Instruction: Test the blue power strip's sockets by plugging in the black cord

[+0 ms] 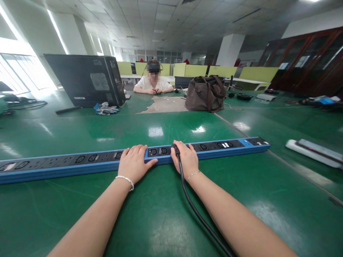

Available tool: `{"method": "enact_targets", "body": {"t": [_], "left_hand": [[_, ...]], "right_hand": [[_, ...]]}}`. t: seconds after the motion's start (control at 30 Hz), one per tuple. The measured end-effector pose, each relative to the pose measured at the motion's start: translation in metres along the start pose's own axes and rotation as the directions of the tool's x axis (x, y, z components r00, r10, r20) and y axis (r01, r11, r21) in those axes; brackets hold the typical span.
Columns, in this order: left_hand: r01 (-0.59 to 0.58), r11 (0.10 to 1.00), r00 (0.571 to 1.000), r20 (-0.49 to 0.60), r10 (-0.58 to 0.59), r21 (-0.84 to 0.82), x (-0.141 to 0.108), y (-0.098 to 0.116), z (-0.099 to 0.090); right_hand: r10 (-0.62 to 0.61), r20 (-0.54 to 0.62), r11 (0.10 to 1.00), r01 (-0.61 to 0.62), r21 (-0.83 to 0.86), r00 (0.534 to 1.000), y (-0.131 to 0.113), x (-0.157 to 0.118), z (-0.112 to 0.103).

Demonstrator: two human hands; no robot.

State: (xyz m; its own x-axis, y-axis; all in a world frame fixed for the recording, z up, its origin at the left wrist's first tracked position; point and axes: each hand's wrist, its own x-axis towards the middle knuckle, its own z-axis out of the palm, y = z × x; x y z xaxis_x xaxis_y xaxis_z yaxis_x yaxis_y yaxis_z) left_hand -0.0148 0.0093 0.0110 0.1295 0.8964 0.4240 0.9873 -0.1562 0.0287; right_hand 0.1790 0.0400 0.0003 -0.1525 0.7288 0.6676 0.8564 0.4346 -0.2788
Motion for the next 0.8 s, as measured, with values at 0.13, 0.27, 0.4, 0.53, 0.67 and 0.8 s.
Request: {"method": "enact_targets", "body": {"t": [0.13,0.27,0.4,0.53,0.67,0.8], "left_hand": [[0.005,1.000,1.000,-0.005,-0.005,-0.001,-0.0002,0.0004,0.0000],[0.004,1.000,1.000,-0.005,-0.004,-0.008,-0.0003,0.0008,-0.0004],[0.004,1.000,1.000,-0.009,-0.004,-0.001,-0.0005,0.0007,-0.0004],[0.003,1.000,1.000,-0.014,-0.003,0.013,-0.0005,0.0004,0.0001],[-0.003,1.000,1.000,-0.017,0.003,0.017,-0.0004,0.0001,0.0008],[0.000,1.000,1.000,-0.011,0.000,0.008,-0.0002,0.0000,0.0008]], "right_hand": [[-0.038,0.024,0.999,0.038,-0.012,0.999,0.0040,-0.0023,0.0007],[-0.078,0.052,0.996,0.080,-0.042,0.996,0.0075,-0.0028,-0.0018],[-0.137,0.102,0.988,0.143,-0.061,0.985,0.0097,-0.0015,-0.0065],[-0.149,0.128,0.986,0.157,-0.058,0.981,0.0097,-0.0019,-0.0089],[-0.096,0.107,0.995,0.099,-0.021,0.990,0.0087,-0.0037,-0.0083],[-0.070,0.118,0.998,0.068,0.017,0.991,0.0103,-0.0041,-0.0072]]}}
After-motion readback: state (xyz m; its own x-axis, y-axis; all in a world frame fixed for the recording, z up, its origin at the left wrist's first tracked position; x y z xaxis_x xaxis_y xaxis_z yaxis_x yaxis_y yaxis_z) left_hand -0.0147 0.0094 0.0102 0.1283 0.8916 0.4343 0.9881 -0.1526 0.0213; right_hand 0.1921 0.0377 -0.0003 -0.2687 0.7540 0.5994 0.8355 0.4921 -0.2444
